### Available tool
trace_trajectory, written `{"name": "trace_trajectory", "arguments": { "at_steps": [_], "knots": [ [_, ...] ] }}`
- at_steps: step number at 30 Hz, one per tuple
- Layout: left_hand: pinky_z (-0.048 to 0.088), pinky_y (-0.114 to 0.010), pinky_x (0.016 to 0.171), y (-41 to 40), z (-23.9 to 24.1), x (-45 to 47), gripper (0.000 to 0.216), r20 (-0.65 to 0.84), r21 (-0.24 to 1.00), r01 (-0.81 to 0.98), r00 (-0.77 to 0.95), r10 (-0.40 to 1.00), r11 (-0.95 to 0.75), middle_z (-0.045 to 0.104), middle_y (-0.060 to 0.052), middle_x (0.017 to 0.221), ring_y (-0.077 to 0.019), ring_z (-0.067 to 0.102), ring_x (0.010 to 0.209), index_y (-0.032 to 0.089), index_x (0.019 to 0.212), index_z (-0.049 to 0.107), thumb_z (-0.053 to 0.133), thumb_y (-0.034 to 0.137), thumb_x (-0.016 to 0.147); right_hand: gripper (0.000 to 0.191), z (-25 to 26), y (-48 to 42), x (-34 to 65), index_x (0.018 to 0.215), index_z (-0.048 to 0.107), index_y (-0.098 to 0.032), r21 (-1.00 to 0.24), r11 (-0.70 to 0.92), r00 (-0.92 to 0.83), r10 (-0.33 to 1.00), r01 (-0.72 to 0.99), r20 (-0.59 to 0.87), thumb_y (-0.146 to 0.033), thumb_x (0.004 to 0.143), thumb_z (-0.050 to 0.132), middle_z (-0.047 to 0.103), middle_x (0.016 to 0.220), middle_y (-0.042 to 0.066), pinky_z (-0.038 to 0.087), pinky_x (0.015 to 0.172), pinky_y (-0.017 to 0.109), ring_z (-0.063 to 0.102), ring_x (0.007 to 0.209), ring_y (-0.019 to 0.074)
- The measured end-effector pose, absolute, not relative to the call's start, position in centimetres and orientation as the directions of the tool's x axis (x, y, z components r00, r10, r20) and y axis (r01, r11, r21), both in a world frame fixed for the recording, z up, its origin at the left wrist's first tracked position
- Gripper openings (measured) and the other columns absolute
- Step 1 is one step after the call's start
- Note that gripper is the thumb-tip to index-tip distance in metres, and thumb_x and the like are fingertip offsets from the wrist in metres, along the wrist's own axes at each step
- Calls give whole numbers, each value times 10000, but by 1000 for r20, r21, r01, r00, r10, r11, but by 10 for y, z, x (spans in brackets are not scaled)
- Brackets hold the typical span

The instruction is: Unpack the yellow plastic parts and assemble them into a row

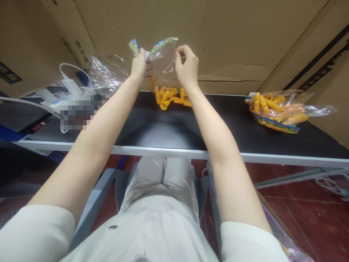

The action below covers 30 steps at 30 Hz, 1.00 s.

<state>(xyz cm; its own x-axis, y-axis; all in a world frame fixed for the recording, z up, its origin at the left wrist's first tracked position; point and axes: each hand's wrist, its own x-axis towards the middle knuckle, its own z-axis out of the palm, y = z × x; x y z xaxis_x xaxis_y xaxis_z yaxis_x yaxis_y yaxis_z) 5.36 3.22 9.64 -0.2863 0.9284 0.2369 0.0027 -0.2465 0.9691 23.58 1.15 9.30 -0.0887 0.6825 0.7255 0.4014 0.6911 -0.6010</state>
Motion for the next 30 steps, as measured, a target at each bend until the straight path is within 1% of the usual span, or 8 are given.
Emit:
{"name": "trace_trajectory", "arguments": {
  "at_steps": [3,6,9,15,20,23,26,30],
  "knots": [
    [589,-369,931,28,88,51,489,275,941,-105,-314,909,-321,744,-63,1235,-273,622,1310,264,1202,667,259,522,1121,109,81,-2,238,955,582,-270,-600,707,69,624,374,779,-313,1053,560,704,1055,41,560,969,288,697,966,158],
    [589,-319,927,25,76,45,494,347,873,-248,-290,892,-420,678,-37,1366,-238,546,1448,299,1391,582,226,525,1133,382,60,1,243,940,630,-252,-700,637,108,710,323,696,-609,1039,535,719,1041,47,593,957,353,722,1037,209],
    [579,-267,921,19,64,45,463,387,841,-311,-228,894,-443,627,-40,1436,-227,535,1473,330,1445,542,272,540,1133,603,44,4,246,919,646,-218,-849,491,119,847,194,517,-784,993,452,721,937,69,609,891,387,737,1007,234],
    [589,-316,923,-8,42,55,424,233,934,-297,89,968,-197,686,-62,1173,-226,727,1191,207,1364,624,342,433,1142,710,42,-15,248,1014,645,-213,-981,148,-92,983,-122,159,-879,943,408,738,998,81,620,833,407,735,960,241],
    [627,-356,900,-24,31,47,275,142,984,-146,316,938,-100,735,-51,1112,-259,770,1086,205,1234,722,608,330,1017,505,36,-11,256,984,578,-211,-962,130,-8,991,-240,135,-697,1035,448,714,998,71,611,873,380,724,980,210],
    [626,-422,915,-25,32,41,336,145,987,-108,274,951,-120,743,-83,1105,-282,753,1133,186,1208,717,618,444,1016,265,27,1,262,942,555,-209,-953,140,89,989,-267,120,-459,1030,552,713,1001,62,620,867,366,722,945,190],
    [604,-431,925,-20,34,35,505,130,987,-116,211,969,-107,722,-92,1079,-272,744,1164,171,1204,690,442,591,1075,126,20,9,264,952,566,-210,-947,150,147,983,-283,111,-323,951,621,721,1033,54,634,840,376,724,914,188],
    [624,-338,848,-17,33,29,267,64,997,-46,74,995,-61,730,-54,916,-205,782,923,154,1060,684,612,409,1028,65,19,11,262,973,568,-205,-940,178,232,966,-289,112,-215,911,583,726,978,41,639,784,373,720,841,177]
  ]
}}
